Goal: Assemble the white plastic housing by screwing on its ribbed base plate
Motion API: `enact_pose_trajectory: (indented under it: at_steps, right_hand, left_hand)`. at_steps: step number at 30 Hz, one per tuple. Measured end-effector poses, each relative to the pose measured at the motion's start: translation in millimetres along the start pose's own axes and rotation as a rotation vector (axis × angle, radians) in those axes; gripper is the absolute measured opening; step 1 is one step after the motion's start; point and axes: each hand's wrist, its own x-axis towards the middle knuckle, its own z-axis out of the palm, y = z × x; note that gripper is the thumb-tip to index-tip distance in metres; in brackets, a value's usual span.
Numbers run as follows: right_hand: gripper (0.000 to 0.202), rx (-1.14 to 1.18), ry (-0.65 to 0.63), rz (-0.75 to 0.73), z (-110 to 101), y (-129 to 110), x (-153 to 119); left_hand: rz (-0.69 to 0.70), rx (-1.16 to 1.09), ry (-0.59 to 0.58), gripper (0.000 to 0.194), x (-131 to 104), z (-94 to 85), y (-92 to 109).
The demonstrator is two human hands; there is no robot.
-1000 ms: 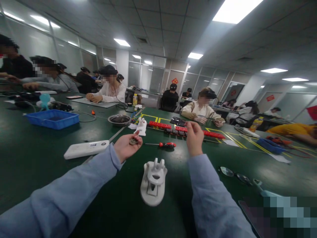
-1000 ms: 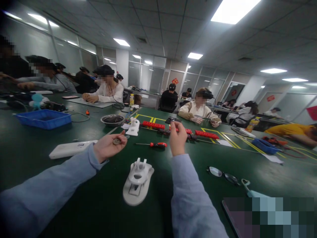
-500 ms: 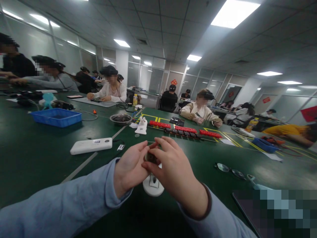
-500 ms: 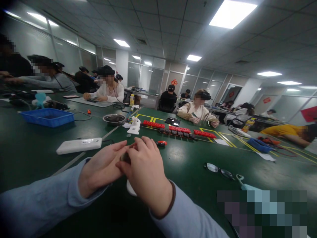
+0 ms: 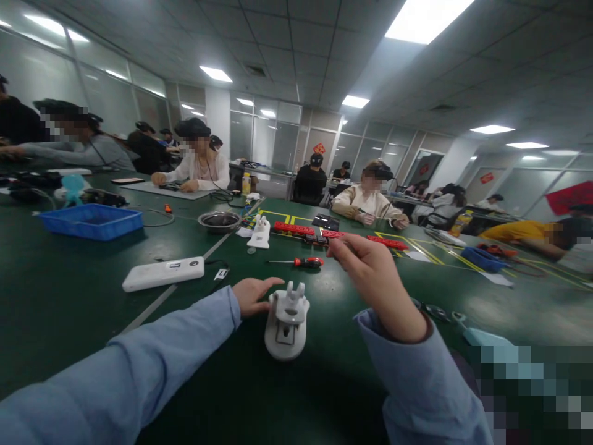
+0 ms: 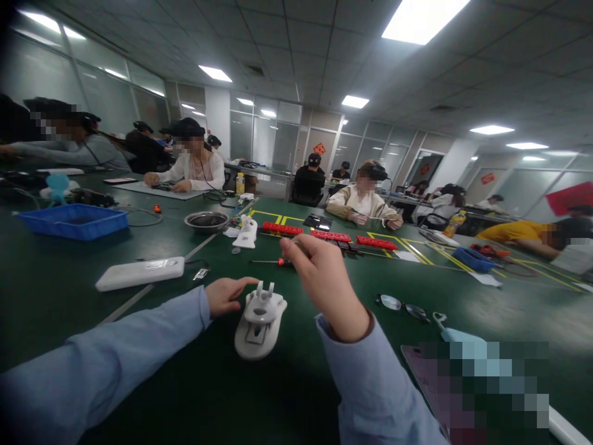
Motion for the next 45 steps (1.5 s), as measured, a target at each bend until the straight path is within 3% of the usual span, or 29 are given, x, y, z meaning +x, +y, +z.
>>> enact_pose_trajectory:
  at_steps: [2,5,8,11,14,17,19,23,26,31,35,40,45]
  right_hand:
    - [0.034,0.038,-0.106,0.049,-14.5,10.1,1.3]
    - [0.031,0.124,-0.156,0.088,-23.9,21.4,-0.3]
    - [0.022,0.227,-0.239,0.182,-13.3,26.6,-4.6]
    - [0.017,0.296,-0.317,0.315,16.4,31.7,-8.9]
    - [0.014,0.336,-0.294,0.363,48.9,41.7,-10.9]
    - [0.015,0.426,-0.332,0.345,66.3,53.3,-10.5]
    - [0.014,0.507,-0.372,0.371,68.8,59.0,-9.8]
    - [0.015,0.624,-0.355,0.443,68.4,65.0,-8.7]
    - [0.019,0.608,-0.351,0.451,69.4,66.7,-7.8]
    - [0.009,0.297,-0.289,0.319,68.3,64.9,-7.6]
    - [0.006,0.034,-0.217,0.074,73.6,66.0,-9.7]
    - [0.005,-0.141,-0.177,-0.216,87.2,72.6,-9.9]
    - [0.005,-0.218,-0.126,-0.343,90.6,67.9,-12.5]
  left_hand:
    - [0.027,0.212,-0.174,0.054,-1.3,4.0,-7.8]
    - [0.09,0.447,-0.319,0.042,0.5,9.2,-4.6]
    - [0.065,0.49,-0.227,0.036,4.3,9.9,1.7]
    - [-0.051,0.503,-0.131,0.044,8.0,6.5,5.1]
    - [-0.209,0.451,-0.151,0.053,12.0,1.7,6.7]
    - [-0.371,0.34,-0.182,0.054,16.7,-3.4,7.1]
    - [-0.444,0.225,-0.216,0.051,19.9,-6.8,6.3]
    - [-0.448,-0.06,-0.288,0.043,24.5,-11.6,1.3]
    - [-0.488,-0.112,-0.296,0.043,24.9,-11.8,-2.7]
    - [-0.443,-0.128,-0.262,0.04,22.3,-8.2,-3.5]
    - [-0.462,-0.105,-0.189,0.041,23.2,-5.6,-6.1]
    - [-0.514,-0.249,-0.223,0.033,26.0,-5.7,-10.8]
    - [-0.427,0.066,-0.284,0.03,26.4,-10.0,-3.1]
